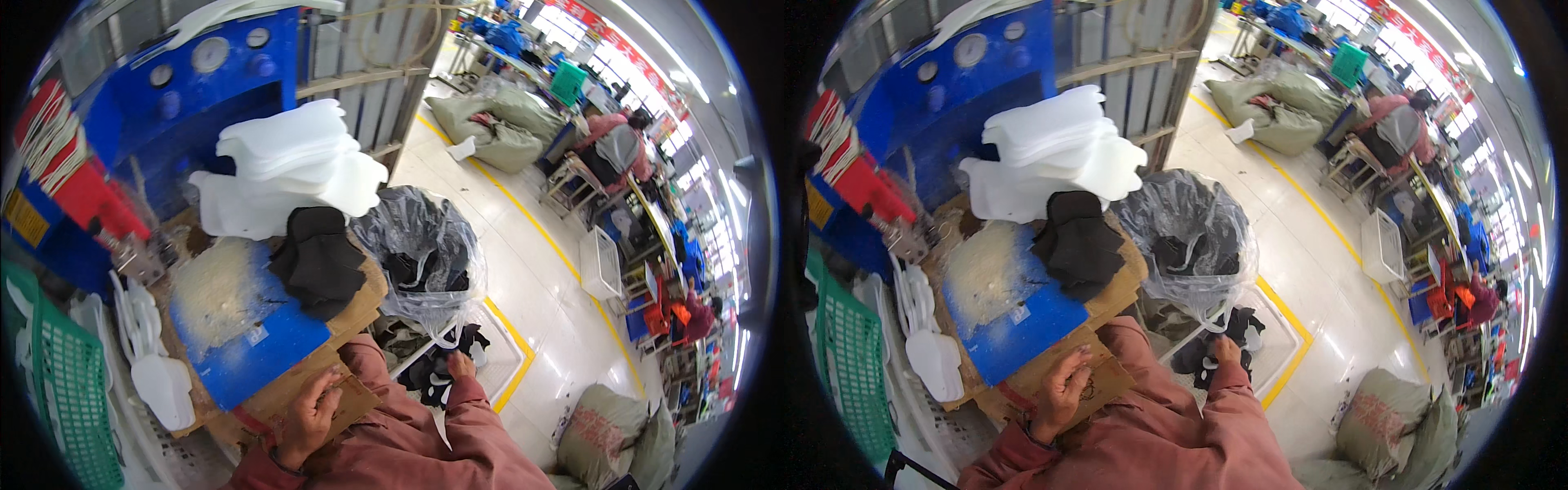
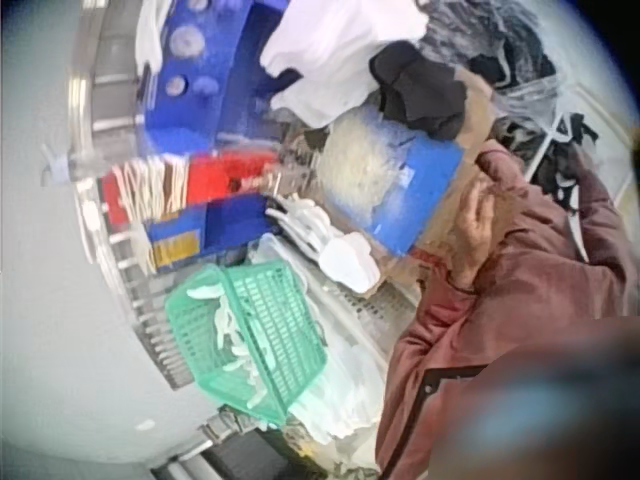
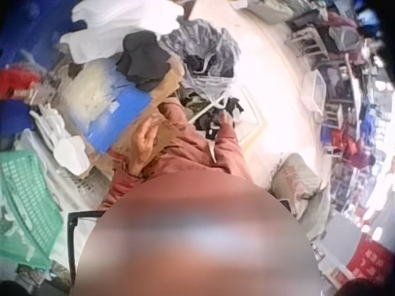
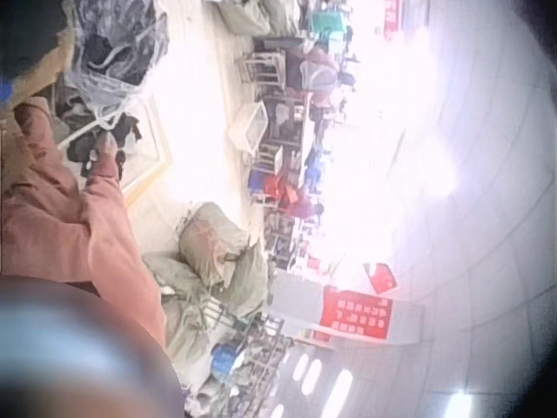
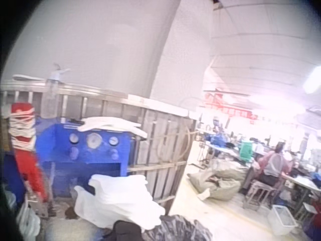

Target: The person repeatedly picks black slipper uppers and white insoles, aligns them, and presses them together by hand. The person places finished pairs into a nearby white basket. The person handles items one at a time and occasionally turns them over to check alignment.

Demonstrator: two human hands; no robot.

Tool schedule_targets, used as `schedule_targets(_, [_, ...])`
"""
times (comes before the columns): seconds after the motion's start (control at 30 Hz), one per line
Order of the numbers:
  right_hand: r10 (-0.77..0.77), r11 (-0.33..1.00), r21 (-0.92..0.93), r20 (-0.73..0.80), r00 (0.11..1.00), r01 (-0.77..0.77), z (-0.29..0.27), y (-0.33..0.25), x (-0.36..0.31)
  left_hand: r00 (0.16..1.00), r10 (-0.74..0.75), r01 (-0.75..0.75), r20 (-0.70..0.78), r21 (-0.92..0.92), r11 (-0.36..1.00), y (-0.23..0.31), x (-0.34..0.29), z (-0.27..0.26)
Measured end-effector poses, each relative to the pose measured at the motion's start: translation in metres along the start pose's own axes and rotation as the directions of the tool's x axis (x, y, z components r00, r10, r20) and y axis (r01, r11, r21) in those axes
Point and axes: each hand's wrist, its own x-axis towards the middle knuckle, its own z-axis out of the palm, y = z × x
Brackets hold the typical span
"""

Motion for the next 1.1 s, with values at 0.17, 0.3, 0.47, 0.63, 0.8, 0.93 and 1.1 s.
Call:
schedule_targets(0.17, [-0.596, 0.789, 0.137, 0.41, 0.69, 0.599, 0.121, -0.201, -0.112, 0.998, -0.031, 0.033, 0.047, -0.029, 0.999, -0.009, 0.004, 0.004])
schedule_targets(0.3, [-0.856, 0.117, 0.036, 0.511, 0.082, 0.992, 0.246, -0.303, -0.195, 0.998, 0.0, -0.004, 0.064, 0.054, 0.999, -0.01, 0.002, 0.0])
schedule_targets(0.47, [-0.79, 0.125, -0.182, 0.576, 0.209, 0.975, 0.306, -0.31, -0.202, 0.996, -0.086, 0.085, 0.019, 0.058, 0.995, -0.011, -0.005, -0.009])
schedule_targets(0.63, [-0.734, 0.032, -0.159, 0.667, 0.131, 0.987, 0.307, -0.296, -0.183, 0.993, -0.113, 0.112, 0.046, 0.025, 0.993, -0.02, -0.008, -0.011])
schedule_targets(0.8, [-0.851, 0.044, 0.167, 0.523, -0.051, 0.985, 0.304, -0.316, -0.162, 0.998, -0.011, 0.008, 0.061, 0.048, 0.999, -0.019, -0.005, -0.019])
schedule_targets(0.93, [-0.772, 0.403, 0.101, 0.571, 0.278, 0.91, 0.277, -0.352, -0.173, 0.995, -0.09, 0.093, -0.031, 0.117, 0.989, -0.007, -0.005, -0.032])
schedule_targets(1.1, [-0.731, 0.612, 0.174, 0.499, 0.467, 0.772, 0.227, -0.371, -0.224, 0.958, 0.174, -0.13, -0.226, 0.198, 0.971, 0.024, 0.003, -0.052])
